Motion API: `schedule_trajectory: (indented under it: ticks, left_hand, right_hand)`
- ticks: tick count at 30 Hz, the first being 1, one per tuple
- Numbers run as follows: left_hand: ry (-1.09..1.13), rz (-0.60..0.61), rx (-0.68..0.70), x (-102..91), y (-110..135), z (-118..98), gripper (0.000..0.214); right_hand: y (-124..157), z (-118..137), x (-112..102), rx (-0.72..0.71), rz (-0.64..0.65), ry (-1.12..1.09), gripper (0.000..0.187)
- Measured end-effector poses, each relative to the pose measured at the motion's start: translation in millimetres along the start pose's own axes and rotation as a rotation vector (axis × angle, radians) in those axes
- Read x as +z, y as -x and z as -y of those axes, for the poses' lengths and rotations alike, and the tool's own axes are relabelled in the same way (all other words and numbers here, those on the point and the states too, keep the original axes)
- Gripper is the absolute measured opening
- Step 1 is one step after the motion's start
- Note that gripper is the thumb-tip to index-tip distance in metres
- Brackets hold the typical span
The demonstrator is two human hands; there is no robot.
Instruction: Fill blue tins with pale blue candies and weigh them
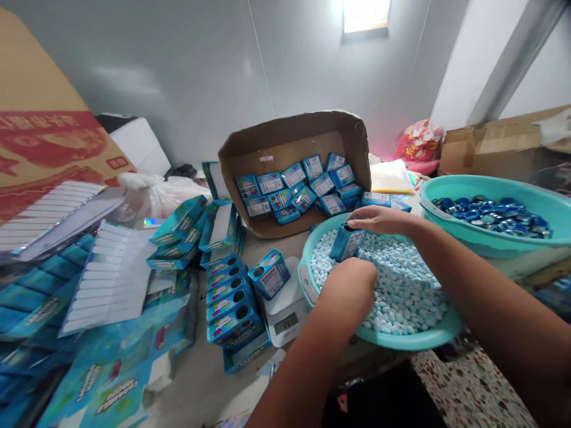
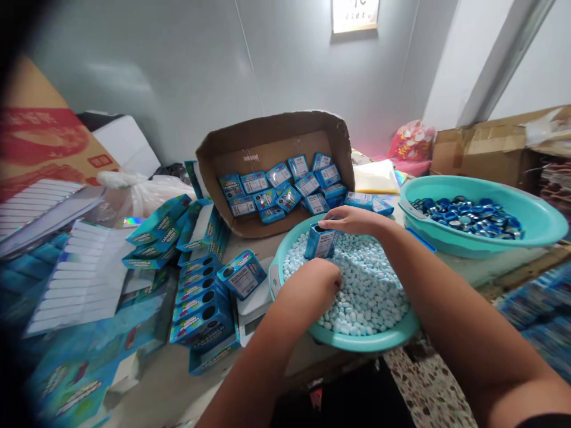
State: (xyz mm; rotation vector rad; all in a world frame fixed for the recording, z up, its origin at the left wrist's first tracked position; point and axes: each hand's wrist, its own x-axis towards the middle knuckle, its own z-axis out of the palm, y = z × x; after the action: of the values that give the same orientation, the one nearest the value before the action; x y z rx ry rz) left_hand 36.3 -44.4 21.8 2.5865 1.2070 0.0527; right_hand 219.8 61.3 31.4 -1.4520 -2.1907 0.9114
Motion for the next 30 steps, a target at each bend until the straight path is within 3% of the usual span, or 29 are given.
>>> schedule_trajectory:
  ticks: [10, 17, 22, 26, 30]
  left_hand:
    - [-0.003, 0.046, 0.072, -9.4, -1.3, -3.2, 0.029]
    - [0.105, 0.073, 0.149, -12.1, -11.9, 18.8, 0.03]
    - [0.226, -0.104, 0.164, -21.3, -3.2, 38.5, 0.026]
    - [0.311, -0.239, -0.005, -42.4, 18.7, 63.9, 0.025]
    - [0.356, -0.372, -0.157, -64.2, 59.5, 101.1, 0.026]
  right_hand:
    - [-3.6, -7.2, 2.2, -0.004, -0.029, 0.012, 0.066]
    - [-3.7, -4.5, 1.4, 0.023, -0.04, 0.018, 0.067]
    - [-2.7, -2.3, 2.5, 0.014, -0.039, 0.022, 0.071]
    - [-3.3, -2.4, 3.4, 0.022, -0.039, 0.004, 0.071]
    - [-5.1, -4.6, 3.6, 0.035, -0.04, -0.009, 0.07]
